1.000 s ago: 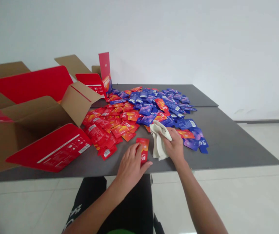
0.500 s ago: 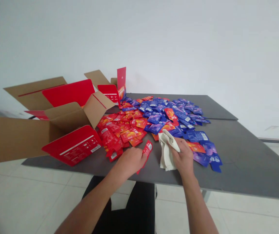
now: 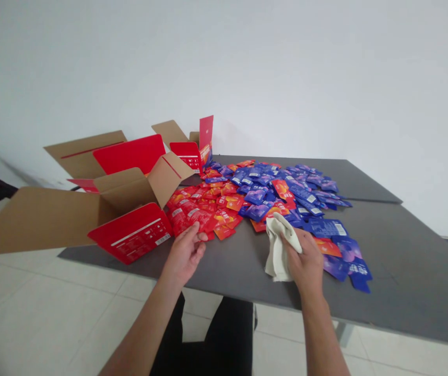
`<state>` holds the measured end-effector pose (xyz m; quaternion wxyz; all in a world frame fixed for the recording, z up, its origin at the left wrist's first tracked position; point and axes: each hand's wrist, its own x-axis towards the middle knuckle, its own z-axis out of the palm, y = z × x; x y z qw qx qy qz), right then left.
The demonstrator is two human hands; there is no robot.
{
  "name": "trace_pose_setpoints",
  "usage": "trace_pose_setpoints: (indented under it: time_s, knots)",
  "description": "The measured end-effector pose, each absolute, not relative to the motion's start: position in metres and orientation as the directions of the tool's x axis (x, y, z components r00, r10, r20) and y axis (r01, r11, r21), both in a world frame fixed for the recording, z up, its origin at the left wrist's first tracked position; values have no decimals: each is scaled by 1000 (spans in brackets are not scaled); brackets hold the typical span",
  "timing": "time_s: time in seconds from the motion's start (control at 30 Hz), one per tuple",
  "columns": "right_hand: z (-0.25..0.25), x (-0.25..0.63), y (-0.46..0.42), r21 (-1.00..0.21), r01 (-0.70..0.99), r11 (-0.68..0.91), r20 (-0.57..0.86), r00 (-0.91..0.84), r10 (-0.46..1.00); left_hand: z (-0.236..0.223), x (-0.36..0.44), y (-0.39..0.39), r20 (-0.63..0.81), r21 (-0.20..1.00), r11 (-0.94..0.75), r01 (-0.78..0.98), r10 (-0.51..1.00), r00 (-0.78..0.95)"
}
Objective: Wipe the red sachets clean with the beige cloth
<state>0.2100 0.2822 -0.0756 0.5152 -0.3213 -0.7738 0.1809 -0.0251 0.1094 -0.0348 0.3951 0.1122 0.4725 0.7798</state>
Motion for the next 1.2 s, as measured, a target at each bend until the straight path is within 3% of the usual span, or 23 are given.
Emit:
trace_pose_setpoints:
  time_s: [0.37,0.9,1.03,1.2]
  knots:
    - [-81,210,287,-606,297,738,660,-332,675,-24,-47,126,-362,618,-477,-625,532,-765]
    - [-82,209,287,-608,278,743,624,-411,665,-7,-29,91,-406,371,-528,-764,647,-645]
    - [-78,209,285,-596,278,753,630,-419,654,-9,-18,79,-413,369,-530,-764,643,-645]
    - [-78,210,285,-597,277,753,628,-423,653,-14,-8,66,-345,477,-576,-664,572,-744]
